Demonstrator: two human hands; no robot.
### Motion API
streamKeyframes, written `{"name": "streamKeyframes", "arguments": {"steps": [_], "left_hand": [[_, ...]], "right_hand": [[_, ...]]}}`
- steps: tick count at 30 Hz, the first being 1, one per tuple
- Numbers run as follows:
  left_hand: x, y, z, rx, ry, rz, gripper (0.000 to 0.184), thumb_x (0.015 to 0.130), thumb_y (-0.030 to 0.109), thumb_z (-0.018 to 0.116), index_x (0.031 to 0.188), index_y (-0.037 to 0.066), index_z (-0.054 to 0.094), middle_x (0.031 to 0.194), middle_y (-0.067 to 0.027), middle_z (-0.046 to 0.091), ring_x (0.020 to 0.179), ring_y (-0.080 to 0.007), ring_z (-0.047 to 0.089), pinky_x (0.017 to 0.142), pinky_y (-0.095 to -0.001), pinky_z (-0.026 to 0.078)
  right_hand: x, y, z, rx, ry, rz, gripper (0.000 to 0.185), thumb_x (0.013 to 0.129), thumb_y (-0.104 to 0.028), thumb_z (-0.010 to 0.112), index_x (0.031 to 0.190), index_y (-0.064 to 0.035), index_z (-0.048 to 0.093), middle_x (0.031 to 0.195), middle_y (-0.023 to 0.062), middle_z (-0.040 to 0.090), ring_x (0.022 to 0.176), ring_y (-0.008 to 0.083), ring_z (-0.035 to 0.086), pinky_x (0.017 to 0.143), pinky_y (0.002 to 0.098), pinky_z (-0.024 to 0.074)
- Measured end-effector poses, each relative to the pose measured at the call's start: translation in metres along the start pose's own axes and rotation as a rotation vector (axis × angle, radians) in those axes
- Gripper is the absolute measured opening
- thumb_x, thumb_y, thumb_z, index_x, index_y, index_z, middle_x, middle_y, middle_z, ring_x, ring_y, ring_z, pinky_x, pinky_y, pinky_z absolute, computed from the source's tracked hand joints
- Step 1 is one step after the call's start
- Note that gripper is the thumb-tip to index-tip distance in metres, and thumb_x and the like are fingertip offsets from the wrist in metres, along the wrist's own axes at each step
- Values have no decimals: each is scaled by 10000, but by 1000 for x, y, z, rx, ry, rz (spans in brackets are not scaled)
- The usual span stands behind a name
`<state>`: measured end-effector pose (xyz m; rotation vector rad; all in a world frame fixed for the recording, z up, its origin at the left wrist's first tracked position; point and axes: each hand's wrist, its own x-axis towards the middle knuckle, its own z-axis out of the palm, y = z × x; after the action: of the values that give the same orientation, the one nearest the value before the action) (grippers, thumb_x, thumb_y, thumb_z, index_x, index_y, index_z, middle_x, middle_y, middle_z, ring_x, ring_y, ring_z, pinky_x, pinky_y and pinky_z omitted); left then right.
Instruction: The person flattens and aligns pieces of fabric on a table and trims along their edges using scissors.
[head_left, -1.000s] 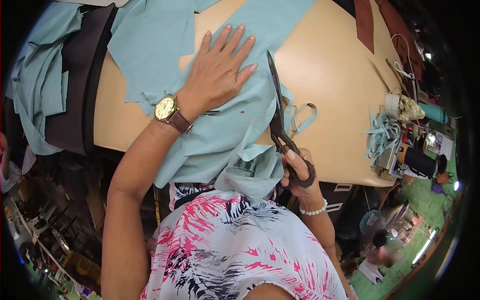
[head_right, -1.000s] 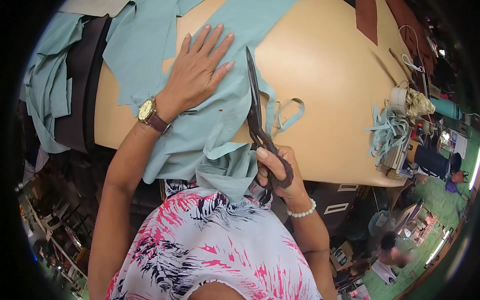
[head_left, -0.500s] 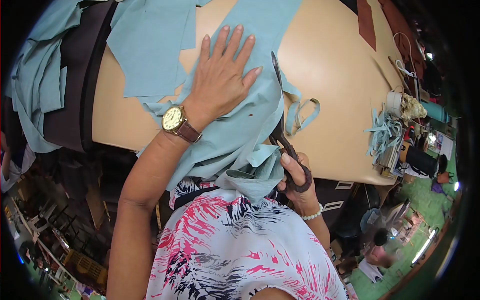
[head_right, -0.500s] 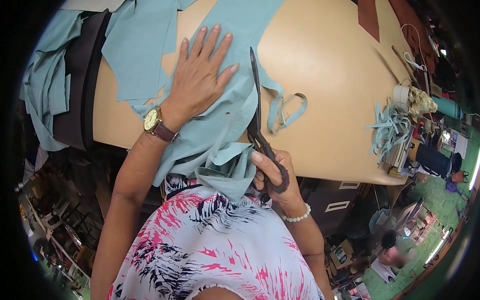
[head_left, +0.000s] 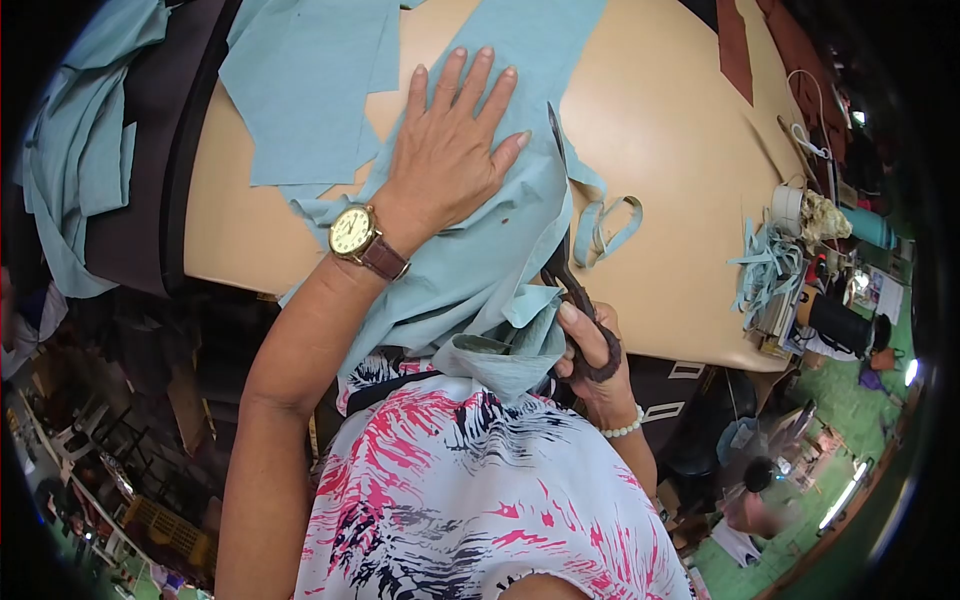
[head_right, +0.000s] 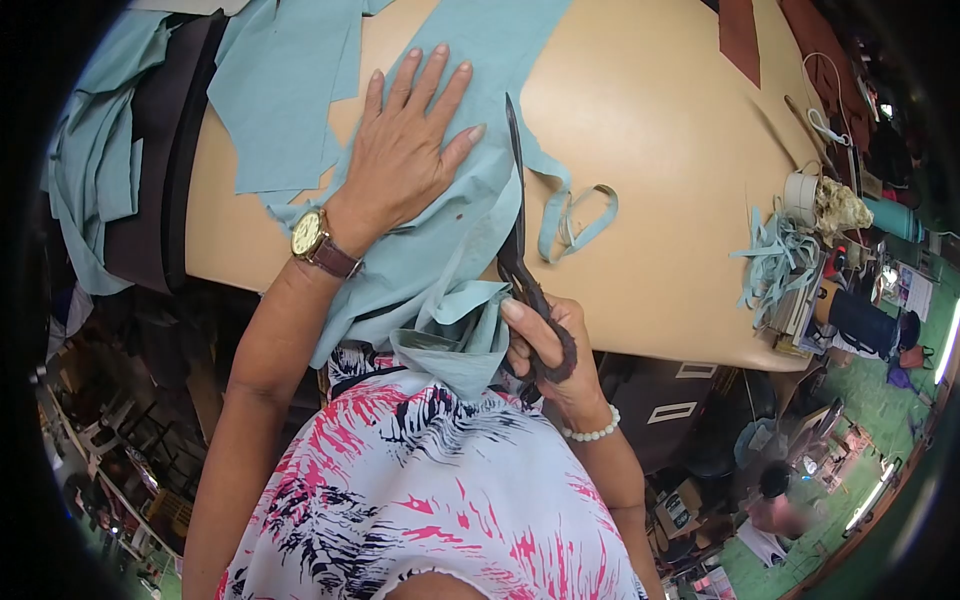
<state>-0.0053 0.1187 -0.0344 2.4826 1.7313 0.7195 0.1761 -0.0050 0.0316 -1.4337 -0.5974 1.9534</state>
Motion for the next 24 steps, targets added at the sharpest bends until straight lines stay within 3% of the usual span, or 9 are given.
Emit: {"name": "streamKeyframes", "arguments": {"steps": [7,24], "left_hand": [[-1,6,-6,22,-71,-29,541,875,364,450,1322,76,352,1378,-164,302,1281,-352,243,1014,-527,197],[-20,30,-11,2,-92,-138,573,882,375,443,1326,34,321,1388,-194,265,1288,-377,211,997,-561,187]], "right_hand": [[-2,2,8,-81,45,-44,337,823,-322,597,693,-24,508,502,11,468,400,73,440,391,197,328],[-2,5,20,-67,48,-54,361,838,-344,574,663,-37,502,493,2,458,419,60,438,405,192,309]]}}
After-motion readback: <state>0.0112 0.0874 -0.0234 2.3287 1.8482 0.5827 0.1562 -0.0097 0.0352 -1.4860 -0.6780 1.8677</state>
